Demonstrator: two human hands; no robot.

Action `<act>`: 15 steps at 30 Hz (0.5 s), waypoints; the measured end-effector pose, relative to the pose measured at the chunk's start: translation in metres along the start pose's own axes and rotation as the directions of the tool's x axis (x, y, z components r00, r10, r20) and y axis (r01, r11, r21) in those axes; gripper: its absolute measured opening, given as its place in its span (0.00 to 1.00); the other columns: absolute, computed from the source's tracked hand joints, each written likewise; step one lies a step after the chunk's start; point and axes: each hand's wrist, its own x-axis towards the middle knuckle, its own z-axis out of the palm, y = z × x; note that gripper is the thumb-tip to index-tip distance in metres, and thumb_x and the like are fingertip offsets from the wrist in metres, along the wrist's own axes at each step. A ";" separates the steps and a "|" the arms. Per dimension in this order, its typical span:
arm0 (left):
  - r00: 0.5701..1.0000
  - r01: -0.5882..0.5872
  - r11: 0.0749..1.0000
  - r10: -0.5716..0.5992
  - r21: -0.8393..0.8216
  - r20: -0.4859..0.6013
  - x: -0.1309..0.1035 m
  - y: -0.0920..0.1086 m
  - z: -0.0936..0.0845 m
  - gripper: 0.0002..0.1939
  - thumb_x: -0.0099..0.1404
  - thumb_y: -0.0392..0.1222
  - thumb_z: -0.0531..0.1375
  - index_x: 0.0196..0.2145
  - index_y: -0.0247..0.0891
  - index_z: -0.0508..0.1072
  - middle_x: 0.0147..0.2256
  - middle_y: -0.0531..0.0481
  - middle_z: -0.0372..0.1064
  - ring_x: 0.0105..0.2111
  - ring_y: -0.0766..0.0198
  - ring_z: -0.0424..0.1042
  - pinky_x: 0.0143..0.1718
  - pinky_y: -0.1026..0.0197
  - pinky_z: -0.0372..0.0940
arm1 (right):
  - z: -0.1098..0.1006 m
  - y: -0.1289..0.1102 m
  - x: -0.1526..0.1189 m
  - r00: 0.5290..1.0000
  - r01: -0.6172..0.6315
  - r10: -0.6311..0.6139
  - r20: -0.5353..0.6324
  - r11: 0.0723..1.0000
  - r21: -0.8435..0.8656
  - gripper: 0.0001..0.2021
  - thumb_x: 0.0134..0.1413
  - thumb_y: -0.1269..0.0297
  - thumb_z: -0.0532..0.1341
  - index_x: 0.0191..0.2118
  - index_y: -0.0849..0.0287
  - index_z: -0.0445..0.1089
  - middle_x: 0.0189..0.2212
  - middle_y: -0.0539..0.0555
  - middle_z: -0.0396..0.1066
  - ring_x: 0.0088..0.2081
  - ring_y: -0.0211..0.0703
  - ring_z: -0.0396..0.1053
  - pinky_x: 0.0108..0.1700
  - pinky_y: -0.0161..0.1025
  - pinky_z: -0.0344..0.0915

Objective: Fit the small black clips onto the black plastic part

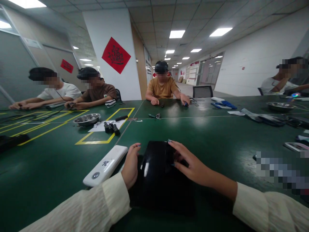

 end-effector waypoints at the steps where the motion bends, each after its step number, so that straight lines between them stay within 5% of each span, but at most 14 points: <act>1: 1.000 0.003 1.000 -0.003 -0.001 0.004 0.000 0.001 0.000 0.08 0.54 0.40 0.55 0.33 0.38 0.69 0.36 0.51 0.66 0.42 0.59 0.64 0.41 0.59 0.59 | 0.002 0.000 0.000 1.000 0.006 -0.005 0.011 0.999 -0.054 0.30 0.58 0.69 0.51 0.63 0.49 0.41 0.62 0.57 0.44 0.60 0.47 0.48 0.55 0.49 0.59; 6: 1.000 0.014 1.000 -0.014 -0.009 -0.005 -0.007 0.003 0.002 0.13 0.49 0.32 0.55 0.36 0.39 0.64 0.37 0.52 0.61 0.41 0.62 0.62 0.45 0.61 0.55 | 0.013 -0.011 -0.012 0.994 0.032 -0.066 -0.087 0.937 -0.348 0.30 0.56 0.69 0.52 0.63 0.52 0.42 0.62 0.60 0.39 0.59 0.51 0.48 0.58 0.55 0.52; 8: 1.000 -0.009 1.000 0.009 0.013 0.002 -0.011 0.002 0.002 0.16 0.47 0.29 0.54 0.36 0.39 0.63 0.36 0.52 0.61 0.41 0.63 0.62 0.43 0.62 0.56 | 0.015 -0.024 -0.019 0.978 0.085 -0.157 -0.140 0.903 -0.422 0.28 0.54 0.69 0.53 0.61 0.54 0.48 0.58 0.62 0.46 0.55 0.51 0.53 0.55 0.53 0.56; 11: 0.998 -0.052 0.998 0.050 0.046 0.038 -0.015 0.002 0.002 0.16 0.46 0.28 0.54 0.35 0.39 0.62 0.35 0.53 0.61 0.38 0.64 0.62 0.38 0.64 0.56 | 0.017 -0.045 -0.026 0.971 0.229 -0.233 0.052 0.846 -0.481 0.22 0.53 0.60 0.55 0.54 0.56 0.59 0.48 0.60 0.60 0.49 0.53 0.59 0.50 0.53 0.59; 15: 0.974 -0.206 0.976 0.198 0.066 0.108 -0.014 0.006 0.002 0.11 0.51 0.32 0.55 0.33 0.39 0.61 0.33 0.54 0.60 0.32 0.66 0.62 0.33 0.65 0.57 | 0.022 -0.061 -0.028 0.937 0.257 -0.090 0.337 0.833 -0.490 0.33 0.50 0.39 0.52 0.57 0.55 0.59 0.52 0.64 0.62 0.51 0.61 0.59 0.50 0.59 0.58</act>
